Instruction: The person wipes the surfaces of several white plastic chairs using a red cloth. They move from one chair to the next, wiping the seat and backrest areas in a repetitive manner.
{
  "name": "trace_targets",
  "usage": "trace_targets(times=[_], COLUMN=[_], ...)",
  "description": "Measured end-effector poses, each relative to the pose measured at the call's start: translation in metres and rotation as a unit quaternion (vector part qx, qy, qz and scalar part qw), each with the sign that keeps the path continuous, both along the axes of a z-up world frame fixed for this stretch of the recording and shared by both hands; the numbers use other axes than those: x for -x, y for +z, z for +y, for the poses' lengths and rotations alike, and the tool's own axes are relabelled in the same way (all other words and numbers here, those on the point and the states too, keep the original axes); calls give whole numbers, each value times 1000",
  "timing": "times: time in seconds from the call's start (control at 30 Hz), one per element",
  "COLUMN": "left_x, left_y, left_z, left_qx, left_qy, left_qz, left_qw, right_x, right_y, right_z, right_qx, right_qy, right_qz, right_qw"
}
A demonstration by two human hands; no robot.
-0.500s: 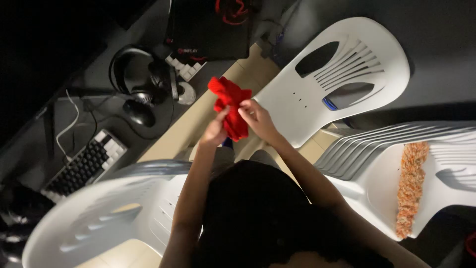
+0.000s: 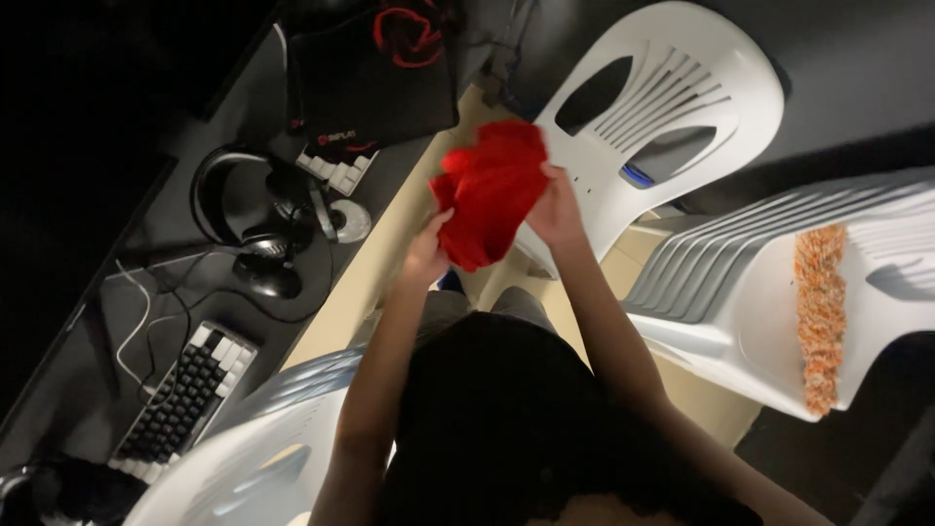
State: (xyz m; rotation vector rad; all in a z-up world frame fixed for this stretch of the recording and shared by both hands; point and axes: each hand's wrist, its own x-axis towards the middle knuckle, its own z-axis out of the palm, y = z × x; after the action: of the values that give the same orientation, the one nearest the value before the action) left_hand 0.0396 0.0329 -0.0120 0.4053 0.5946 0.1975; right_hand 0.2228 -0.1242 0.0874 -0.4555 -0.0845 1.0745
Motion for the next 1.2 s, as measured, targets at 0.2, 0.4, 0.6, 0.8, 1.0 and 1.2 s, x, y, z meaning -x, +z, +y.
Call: trace_targets(times=[0.2,0.4,0.6,0.8,1.0,1.2], left_x=[-16,-26,-25,-33,-51,-101], left_y=[-75,-115,-124,-110,-47,64], left_z=[17,33,44,42,15,-23], left_qx=[-70,-264,-440,-363,-447,-559], left_qy=[10,13,-55,-72,-166,-203], left_qz=[-42,154,303,377,85,-42], left_qw=[997,952,844,849,875,803], right_x=[-32,-62,-81,-89,-82,-32], right_y=[-21,-17,8,-3,-78,-9], right_z=[-37,-66,-118,-144,-143,-89], right_qx=[-78,-71,-48,192,526,315], right_qy=[-116,-251,-308,-364,-248,-89], right_qz=[13,10,10,-171,-409,-605], right_qw=[990,965,950,895,703,726])
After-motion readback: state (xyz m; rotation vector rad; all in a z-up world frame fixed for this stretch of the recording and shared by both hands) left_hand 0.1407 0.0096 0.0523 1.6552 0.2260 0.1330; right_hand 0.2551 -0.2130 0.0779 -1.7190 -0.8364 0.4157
